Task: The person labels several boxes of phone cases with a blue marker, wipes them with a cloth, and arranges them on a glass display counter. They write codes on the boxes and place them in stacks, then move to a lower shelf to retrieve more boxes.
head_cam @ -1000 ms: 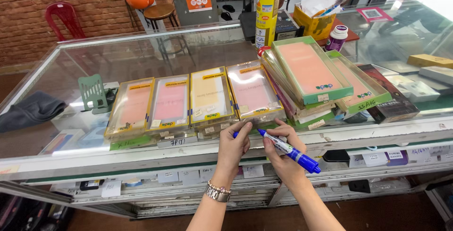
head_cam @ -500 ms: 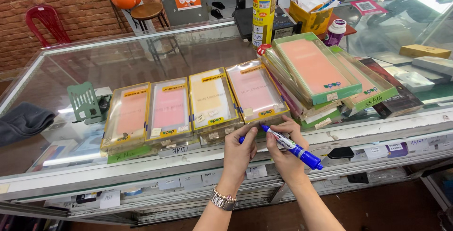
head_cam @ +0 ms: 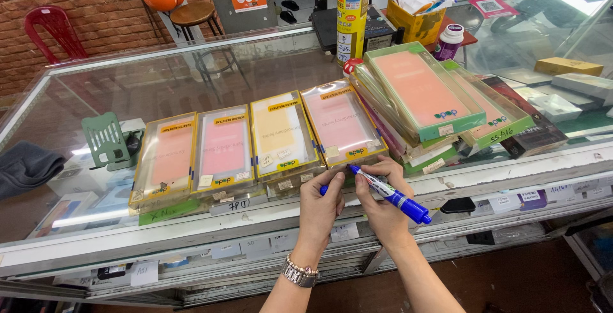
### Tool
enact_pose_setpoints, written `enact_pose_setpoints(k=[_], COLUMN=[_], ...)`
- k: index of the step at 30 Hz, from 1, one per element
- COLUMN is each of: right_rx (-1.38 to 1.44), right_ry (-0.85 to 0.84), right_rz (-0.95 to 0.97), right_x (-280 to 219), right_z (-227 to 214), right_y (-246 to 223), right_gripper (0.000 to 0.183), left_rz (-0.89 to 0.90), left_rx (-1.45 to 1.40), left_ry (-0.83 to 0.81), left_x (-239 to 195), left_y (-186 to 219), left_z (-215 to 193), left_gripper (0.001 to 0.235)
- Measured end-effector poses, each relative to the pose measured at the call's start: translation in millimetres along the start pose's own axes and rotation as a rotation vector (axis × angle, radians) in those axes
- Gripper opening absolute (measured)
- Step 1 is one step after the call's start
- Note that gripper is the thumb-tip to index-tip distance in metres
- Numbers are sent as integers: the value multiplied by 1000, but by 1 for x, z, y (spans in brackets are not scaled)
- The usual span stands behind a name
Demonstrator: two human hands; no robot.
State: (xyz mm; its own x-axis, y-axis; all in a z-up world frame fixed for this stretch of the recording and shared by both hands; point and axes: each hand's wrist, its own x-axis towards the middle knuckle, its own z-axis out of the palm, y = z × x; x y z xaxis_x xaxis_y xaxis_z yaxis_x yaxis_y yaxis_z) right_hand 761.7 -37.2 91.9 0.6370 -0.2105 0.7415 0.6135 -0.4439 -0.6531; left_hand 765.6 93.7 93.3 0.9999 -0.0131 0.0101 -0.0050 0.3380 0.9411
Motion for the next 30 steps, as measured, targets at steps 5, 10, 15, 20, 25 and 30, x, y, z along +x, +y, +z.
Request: enact_pose_setpoints(k=[5, 10, 15, 20, 25, 30], right_rx=[-6, 59, 54, 45, 30, 83], right_ry=[-34, 2, -11, -8, -18, 18], right_rz=[-17, 75, 47, 62, 26, 93], right_x=[0, -1, 1, 1, 0, 1], right_z=[-3, -7, -5, -5, -5, -8], right_y=[1, 2, 2, 3, 3, 2], right_gripper=[16, 16, 16, 16, 16, 15], left_rz=[-4, -12, -5, -5, -15, -21], left_rx=[1, 12, 15, 11, -3, 20], left_ry=[7, 15, 16, 13, 15, 24], left_x=[0, -1, -1, -2, -2, -2], left_y=[3, 5, 5, 5, 6, 8], left_z=[1, 2, 3, 2, 2, 3], left_gripper=[27, 28, 29, 29, 29, 29])
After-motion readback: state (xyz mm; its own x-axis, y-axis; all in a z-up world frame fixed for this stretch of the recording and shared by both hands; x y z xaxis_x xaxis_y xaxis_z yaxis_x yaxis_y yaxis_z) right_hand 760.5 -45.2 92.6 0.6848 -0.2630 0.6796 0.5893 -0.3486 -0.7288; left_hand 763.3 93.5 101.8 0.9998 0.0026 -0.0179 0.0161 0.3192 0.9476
